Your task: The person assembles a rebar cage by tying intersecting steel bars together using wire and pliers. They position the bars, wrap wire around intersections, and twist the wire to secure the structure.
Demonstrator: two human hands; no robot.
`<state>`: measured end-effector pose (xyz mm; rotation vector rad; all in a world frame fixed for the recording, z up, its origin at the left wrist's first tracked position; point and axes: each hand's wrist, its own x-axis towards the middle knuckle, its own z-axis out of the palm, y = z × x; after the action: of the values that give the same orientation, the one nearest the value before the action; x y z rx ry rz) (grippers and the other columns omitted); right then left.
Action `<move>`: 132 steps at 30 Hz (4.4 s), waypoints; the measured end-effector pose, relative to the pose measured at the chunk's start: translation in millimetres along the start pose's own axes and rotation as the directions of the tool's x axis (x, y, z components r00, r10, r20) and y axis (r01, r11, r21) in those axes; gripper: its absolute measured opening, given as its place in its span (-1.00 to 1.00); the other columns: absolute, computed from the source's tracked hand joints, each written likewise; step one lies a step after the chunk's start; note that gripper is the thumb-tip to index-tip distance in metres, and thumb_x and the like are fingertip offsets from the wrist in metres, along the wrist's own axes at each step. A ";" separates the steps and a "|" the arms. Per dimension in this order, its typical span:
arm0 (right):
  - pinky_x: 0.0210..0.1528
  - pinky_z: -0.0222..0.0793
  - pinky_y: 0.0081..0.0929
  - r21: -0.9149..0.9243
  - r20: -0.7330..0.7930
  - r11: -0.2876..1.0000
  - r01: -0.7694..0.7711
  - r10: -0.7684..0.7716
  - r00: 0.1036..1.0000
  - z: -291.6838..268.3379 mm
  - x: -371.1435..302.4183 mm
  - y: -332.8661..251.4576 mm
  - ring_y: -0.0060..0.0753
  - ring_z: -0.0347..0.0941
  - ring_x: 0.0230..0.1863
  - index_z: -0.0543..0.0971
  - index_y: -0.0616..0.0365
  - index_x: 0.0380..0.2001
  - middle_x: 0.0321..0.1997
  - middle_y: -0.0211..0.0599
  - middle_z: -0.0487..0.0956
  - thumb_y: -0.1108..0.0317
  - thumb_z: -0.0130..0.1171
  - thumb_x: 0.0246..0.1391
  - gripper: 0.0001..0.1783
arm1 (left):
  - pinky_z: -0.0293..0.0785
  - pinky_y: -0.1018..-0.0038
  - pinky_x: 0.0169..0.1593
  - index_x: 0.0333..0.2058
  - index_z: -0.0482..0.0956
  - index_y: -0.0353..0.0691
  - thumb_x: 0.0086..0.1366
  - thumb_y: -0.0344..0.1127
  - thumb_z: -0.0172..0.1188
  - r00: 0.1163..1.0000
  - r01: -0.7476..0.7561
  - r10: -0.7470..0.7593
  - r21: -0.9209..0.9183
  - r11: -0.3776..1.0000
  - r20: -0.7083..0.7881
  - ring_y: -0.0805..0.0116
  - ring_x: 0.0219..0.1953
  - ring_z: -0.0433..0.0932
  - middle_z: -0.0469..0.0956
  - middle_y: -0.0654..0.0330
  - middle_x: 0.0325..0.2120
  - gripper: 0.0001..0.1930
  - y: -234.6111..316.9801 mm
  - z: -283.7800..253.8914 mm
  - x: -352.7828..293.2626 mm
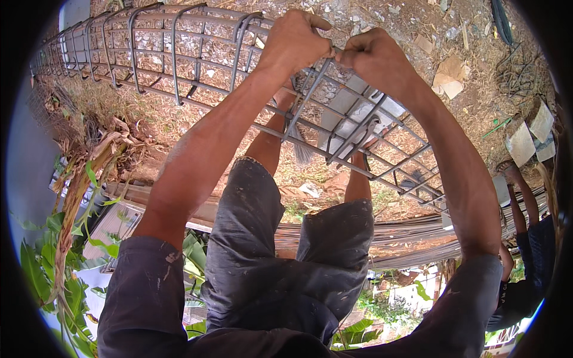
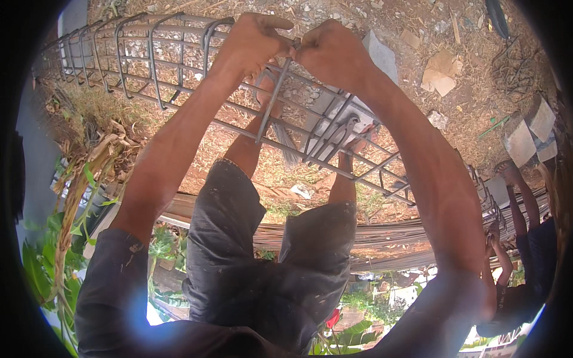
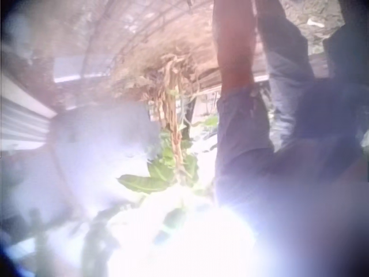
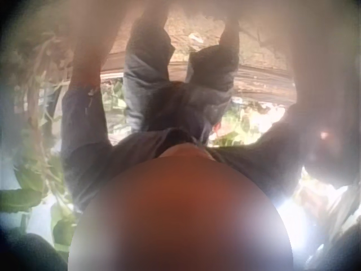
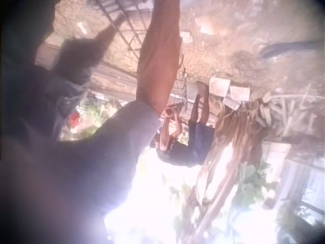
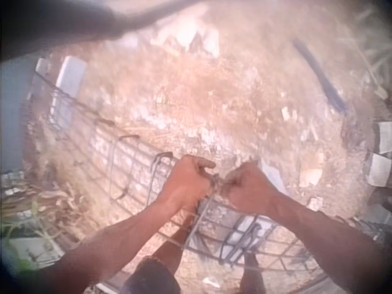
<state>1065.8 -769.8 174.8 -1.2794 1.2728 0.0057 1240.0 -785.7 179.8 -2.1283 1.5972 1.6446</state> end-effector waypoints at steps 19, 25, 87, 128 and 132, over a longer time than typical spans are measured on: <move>-0.09 0.38 -0.10 0.238 -0.464 0.742 -0.627 0.654 0.598 155.6 -97.2 118.9 0.07 0.52 -0.14 0.44 0.29 -0.26 -0.24 0.03 0.58 0.06 0.34 -0.15 -0.46 | 0.44 0.49 -0.13 -0.16 0.57 -0.30 0.22 -0.33 0.22 0.913 -0.015 -0.266 -0.677 0.736 -0.309 0.36 -0.21 0.53 0.57 0.10 -0.23 -0.76 -30.5 38.6 -68.6; -0.27 0.40 -0.43 0.546 -0.623 0.820 -0.174 0.536 0.569 134.6 -116.7 87.7 -0.33 0.49 -0.35 0.48 0.36 -0.23 -0.36 -0.13 0.57 0.34 0.11 0.04 -0.71 | 0.55 0.50 -0.24 -0.20 0.53 -0.37 0.21 -0.36 0.23 0.985 0.122 -0.156 -0.919 0.375 0.067 0.35 -0.36 0.60 0.58 0.10 -0.39 -0.76 -40.5 54.3 -52.6; -0.24 0.48 -0.30 -0.891 0.415 0.269 0.366 0.811 0.413 -71.1 117.5 -136.4 -0.35 0.56 -0.40 0.62 0.02 -0.10 -0.40 -0.21 0.64 0.21 0.18 0.09 -0.69 | 0.40 0.39 -0.33 -0.30 0.62 -0.28 -0.05 -0.25 0.38 0.995 0.103 -0.058 -0.808 0.580 0.084 0.34 -0.46 0.54 0.59 0.14 -0.54 -0.68 -52.0 75.6 -31.2; -0.27 0.41 -0.16 -0.843 0.480 0.267 0.466 0.764 0.431 -79.0 116.1 -107.4 -0.17 0.54 -0.38 0.59 0.15 -0.10 -0.40 -0.08 0.60 0.24 0.09 0.21 -0.71 | 0.49 0.27 -0.20 -0.36 0.59 -0.36 -0.09 -0.16 0.35 0.988 0.148 -0.049 -0.787 0.599 0.148 0.09 -0.32 0.58 0.57 -0.01 -0.43 -0.61 -52.2 75.1 -27.7; -0.34 0.42 -0.21 -0.848 0.494 0.303 0.434 0.750 0.440 -81.5 117.5 -108.9 -0.20 0.54 -0.44 0.61 0.21 -0.17 -0.47 -0.08 0.59 0.21 0.12 0.17 -0.69 | 0.44 0.37 -0.25 -0.30 0.62 -0.27 -0.04 -0.25 0.38 0.986 0.165 -0.059 -0.815 0.556 0.159 0.27 -0.34 0.58 0.62 0.10 -0.41 -0.68 -51.0 75.8 -28.0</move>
<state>1123.0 -939.8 187.6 -1.6387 0.2475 1.7745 1224.2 -700.6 139.2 -2.2765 0.6035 2.7830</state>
